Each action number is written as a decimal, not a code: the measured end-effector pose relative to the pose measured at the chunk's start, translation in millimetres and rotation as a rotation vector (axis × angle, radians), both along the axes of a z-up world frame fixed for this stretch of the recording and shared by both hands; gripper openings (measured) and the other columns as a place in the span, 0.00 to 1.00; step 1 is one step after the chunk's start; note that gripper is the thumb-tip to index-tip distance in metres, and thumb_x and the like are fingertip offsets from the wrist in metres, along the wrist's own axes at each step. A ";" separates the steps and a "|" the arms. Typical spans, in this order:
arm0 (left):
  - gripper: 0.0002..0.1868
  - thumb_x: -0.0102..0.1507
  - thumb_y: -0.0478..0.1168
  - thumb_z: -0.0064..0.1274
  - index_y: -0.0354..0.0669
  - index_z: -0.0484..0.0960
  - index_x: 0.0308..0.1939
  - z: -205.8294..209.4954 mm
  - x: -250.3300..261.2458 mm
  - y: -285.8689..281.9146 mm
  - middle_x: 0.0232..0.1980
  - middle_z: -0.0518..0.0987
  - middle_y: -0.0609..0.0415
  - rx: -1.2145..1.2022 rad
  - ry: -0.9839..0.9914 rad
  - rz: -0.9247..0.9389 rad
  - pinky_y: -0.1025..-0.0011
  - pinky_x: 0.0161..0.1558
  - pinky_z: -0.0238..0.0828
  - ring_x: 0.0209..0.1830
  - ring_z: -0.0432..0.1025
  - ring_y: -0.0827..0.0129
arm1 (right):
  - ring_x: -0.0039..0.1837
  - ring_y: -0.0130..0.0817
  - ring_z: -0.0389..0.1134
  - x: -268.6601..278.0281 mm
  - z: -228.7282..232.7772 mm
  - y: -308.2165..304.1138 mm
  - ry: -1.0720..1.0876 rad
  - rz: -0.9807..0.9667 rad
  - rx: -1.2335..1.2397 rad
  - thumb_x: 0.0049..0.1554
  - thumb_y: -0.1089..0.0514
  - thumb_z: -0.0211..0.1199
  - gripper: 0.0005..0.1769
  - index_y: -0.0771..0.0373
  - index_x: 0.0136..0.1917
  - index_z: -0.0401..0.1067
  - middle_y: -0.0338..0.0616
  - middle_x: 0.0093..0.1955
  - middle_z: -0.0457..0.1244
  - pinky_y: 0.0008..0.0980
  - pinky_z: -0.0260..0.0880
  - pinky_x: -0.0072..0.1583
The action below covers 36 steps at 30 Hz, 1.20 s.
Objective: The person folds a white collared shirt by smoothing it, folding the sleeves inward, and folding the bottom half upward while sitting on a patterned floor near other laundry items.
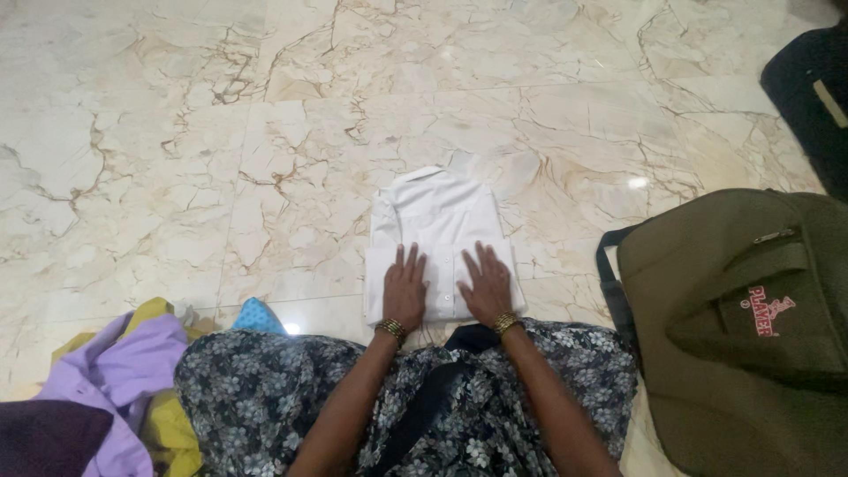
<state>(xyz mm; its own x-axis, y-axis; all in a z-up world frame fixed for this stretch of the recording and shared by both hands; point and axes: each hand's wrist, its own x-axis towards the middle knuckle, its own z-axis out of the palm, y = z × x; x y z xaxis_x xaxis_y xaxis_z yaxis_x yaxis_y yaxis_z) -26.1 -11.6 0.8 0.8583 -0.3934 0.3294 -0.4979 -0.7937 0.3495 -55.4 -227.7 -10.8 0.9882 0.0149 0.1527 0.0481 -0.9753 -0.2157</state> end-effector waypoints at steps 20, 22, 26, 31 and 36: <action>0.39 0.62 0.68 0.45 0.65 0.62 0.76 7.3 10.6 18.8 0.83 0.46 0.66 0.236 0.365 0.116 0.37 0.73 0.37 0.84 0.35 0.55 | 0.85 0.44 0.33 20.3 -38.6 -24.0 0.106 -0.213 0.056 0.63 0.36 0.48 0.40 0.54 0.82 0.48 0.43 0.86 0.36 0.52 0.37 0.78; 0.36 0.65 0.65 0.44 0.64 0.62 0.76 -2.2 17.7 24.3 0.84 0.47 0.69 0.218 0.348 0.179 0.37 0.72 0.38 0.84 0.37 0.59 | 0.86 0.43 0.33 20.6 -36.2 -23.3 0.128 -0.226 0.045 0.63 0.36 0.47 0.40 0.53 0.82 0.47 0.42 0.87 0.36 0.51 0.37 0.78; 0.34 0.67 0.60 0.42 0.61 0.61 0.77 -28.1 27.0 28.5 0.84 0.50 0.70 0.148 0.193 0.209 0.37 0.70 0.40 0.84 0.40 0.61 | 0.86 0.43 0.33 21.9 -35.6 -23.8 0.119 -0.224 0.056 0.63 0.36 0.47 0.41 0.53 0.82 0.46 0.42 0.87 0.36 0.51 0.36 0.78; 0.33 0.64 0.57 0.48 0.59 0.65 0.74 -27.9 36.5 26.5 0.81 0.53 0.69 0.113 0.292 0.224 0.36 0.68 0.42 0.82 0.42 0.60 | 0.86 0.43 0.33 30.0 -48.2 -30.3 0.108 -0.206 0.012 0.63 0.35 0.47 0.41 0.53 0.82 0.46 0.42 0.87 0.36 0.53 0.37 0.77; 0.27 0.61 0.46 0.56 0.55 0.75 0.65 -30.9 52.4 25.5 0.72 0.69 0.63 -0.016 0.164 0.252 0.40 0.64 0.49 0.74 0.56 0.58 | 0.83 0.43 0.43 33.6 -58.7 -34.1 -0.017 -0.223 0.016 0.61 0.39 0.54 0.35 0.52 0.77 0.57 0.43 0.83 0.46 0.56 0.45 0.73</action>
<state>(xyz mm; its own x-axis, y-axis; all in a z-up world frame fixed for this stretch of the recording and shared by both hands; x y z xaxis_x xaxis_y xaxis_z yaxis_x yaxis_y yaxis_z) 26.3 13.9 -30.1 0.9705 -0.1575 0.1824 -0.2221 -0.8787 0.4227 -21.8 -261.8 -69.5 0.9640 -0.2061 0.1678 -0.1645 -0.9586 -0.2323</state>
